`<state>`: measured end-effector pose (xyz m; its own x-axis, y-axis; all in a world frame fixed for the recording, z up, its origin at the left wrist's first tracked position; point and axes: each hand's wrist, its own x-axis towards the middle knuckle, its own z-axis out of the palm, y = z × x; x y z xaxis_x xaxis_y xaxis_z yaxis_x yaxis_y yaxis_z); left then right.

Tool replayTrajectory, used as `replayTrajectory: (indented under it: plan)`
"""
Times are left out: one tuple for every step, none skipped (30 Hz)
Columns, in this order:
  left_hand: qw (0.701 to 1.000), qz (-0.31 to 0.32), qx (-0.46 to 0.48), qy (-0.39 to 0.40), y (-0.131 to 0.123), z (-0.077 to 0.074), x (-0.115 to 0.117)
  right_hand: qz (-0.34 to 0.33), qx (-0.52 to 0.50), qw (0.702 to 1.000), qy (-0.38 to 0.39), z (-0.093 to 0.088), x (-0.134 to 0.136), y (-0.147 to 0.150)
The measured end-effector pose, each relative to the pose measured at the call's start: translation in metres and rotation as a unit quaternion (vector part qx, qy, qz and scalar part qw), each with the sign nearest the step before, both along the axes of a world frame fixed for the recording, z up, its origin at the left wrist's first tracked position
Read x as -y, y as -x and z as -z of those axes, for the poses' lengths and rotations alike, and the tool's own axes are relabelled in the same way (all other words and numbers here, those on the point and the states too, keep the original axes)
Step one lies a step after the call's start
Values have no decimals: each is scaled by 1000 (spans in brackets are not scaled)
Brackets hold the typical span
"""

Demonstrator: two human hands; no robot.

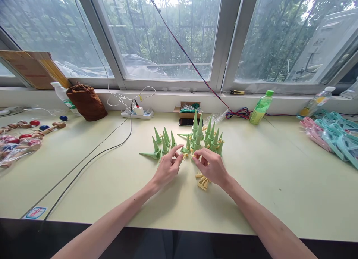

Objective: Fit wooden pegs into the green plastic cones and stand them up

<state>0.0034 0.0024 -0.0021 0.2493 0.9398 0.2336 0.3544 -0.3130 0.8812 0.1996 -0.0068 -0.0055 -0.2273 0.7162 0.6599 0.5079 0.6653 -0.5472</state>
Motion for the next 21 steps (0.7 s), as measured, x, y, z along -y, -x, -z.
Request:
replayTrajectory:
  plan:
    - [1000,1,0,-2,0,0,0,-2,-2,1000,-4,-1,1,0]
    - [1000,1,0,-3,0,0,0,-5,-4,1000,-8,-1,1,1]
    - [1000,1,-1,-5,0,0,0,-7,-6,1000,-12,-1,1,1]
    - [1000,1,-2,-6,0,0,1,-8,-6,1000,-14,-1,2,1]
    - [1000,2,-3,-7,0,0,1,-8,-7,1000,-15,-1,2,1]
    - [1000,4,-5,-7,0,0,1,-8,-7,1000,-15,-1,1,1]
    - [1000,6,-6,-8,0,0,1,-8,-6,1000,-13,0,1,1]
    - [1000,7,-7,-10,0,0,2,-8,-5,1000,-12,0,1,1]
    - [1000,9,-8,-11,0,0,2,-8,-3,1000,-9,1,1,1]
    - [1000,9,-9,-13,0,0,2,-9,-1,1000,-7,2,0,1]
    - [1000,9,-10,-15,0,0,2,-10,1,1000,-5,2,0,1]
    - [1000,9,-10,-17,-1,0,2,-10,4,1000,-4,3,0,0]
    - [1000,10,-10,-19,-1,0,2,-11,6,1000,-2,3,0,0]
    - [1000,11,-9,-20,-1,1,2,-11,8,1000,0,3,0,0]
    - [1000,11,-8,-22,-1,1,2,-11,10,1000,1,4,0,0]
    - [1000,12,-5,-23,-1,1,2,-11,11,1000,2,4,0,0]
    - [1000,14,-2,-23,-1,1,2,-10,12,1000,3,4,0,0]
    - [1000,17,3,-23,-1,1,3,-9,13,1000,4,4,0,0]
    - [1000,21,8,-21,-2,2,3,-7,12,1000,4,4,0,0]
    - [999,27,14,-19,-2,2,3,-5,11,1000,4,3,0,1]
    - [999,32,20,-16,-2,2,3,-3,9,1000,5,3,0,1]
